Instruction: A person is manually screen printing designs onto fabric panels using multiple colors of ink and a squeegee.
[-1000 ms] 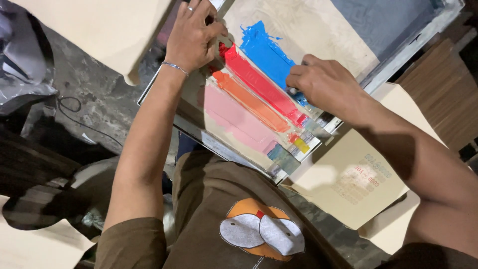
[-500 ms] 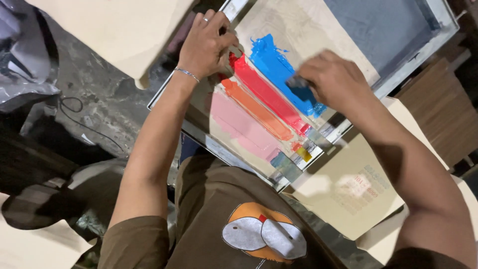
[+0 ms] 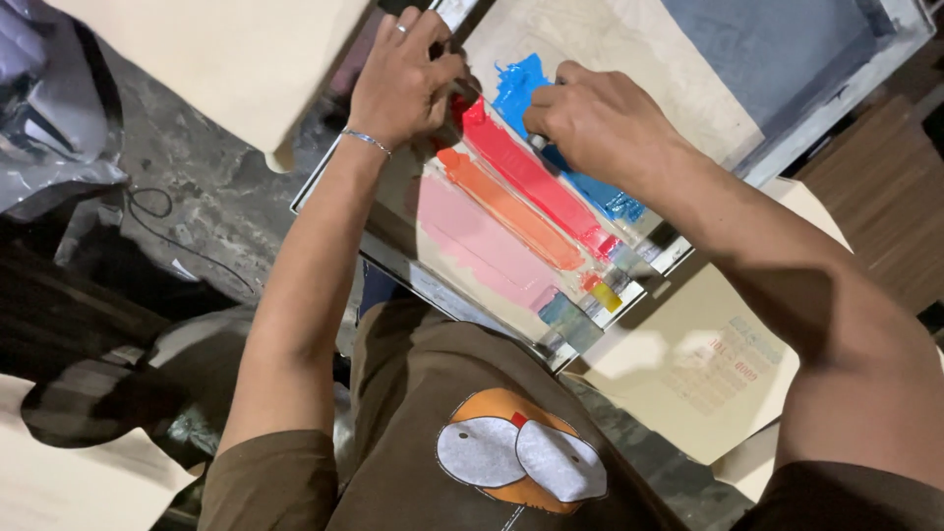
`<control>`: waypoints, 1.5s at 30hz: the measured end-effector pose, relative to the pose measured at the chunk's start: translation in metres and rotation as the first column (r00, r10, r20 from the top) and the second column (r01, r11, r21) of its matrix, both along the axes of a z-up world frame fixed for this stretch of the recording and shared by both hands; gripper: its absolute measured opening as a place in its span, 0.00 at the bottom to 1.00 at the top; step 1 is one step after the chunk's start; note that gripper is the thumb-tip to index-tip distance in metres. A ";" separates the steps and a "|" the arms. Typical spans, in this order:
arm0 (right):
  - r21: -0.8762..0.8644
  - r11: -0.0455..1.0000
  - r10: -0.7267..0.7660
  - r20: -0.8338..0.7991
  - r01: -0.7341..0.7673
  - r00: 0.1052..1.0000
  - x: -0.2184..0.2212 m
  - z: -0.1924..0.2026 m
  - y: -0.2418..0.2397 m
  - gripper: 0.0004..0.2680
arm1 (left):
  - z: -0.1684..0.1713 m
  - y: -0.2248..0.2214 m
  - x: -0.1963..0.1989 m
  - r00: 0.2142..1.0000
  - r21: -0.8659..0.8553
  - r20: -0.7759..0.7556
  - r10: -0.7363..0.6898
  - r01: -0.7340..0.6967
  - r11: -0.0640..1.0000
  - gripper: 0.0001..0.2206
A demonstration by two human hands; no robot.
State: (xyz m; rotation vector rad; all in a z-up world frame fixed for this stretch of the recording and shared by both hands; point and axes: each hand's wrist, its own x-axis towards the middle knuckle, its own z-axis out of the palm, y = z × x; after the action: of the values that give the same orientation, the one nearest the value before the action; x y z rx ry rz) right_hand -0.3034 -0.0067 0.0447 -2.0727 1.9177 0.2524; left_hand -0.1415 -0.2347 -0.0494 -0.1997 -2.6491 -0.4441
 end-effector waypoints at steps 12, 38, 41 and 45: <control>0.228 0.958 -0.201 0.100 0.174 0.974 0.007 0.018 0.077 0.13 | 0.003 -0.001 0.001 0.999 0.045 -0.023 -0.027 0.028 0.999 0.14; -0.033 -0.513 -0.732 0.538 0.858 -0.417 0.115 -0.070 0.259 0.24 | 0.001 -0.008 0.003 0.992 0.198 0.123 -0.033 0.008 0.980 0.22; 0.038 -0.569 -0.706 0.490 0.822 -0.511 0.144 -0.047 0.245 0.23 | 0.010 -0.005 0.002 0.994 0.214 0.113 -0.004 -0.020 0.977 0.22; 0.055 -0.534 -0.766 0.391 0.844 -0.510 0.169 -0.032 0.219 0.17 | 0.024 0.000 0.005 0.992 0.318 0.123 0.001 -0.040 0.947 0.19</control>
State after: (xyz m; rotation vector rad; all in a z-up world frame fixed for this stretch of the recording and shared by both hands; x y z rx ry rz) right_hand -0.1341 0.2120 0.0130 0.5943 2.7337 -0.8381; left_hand -0.1370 -0.2346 -0.0255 -0.0441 -2.6444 -0.8949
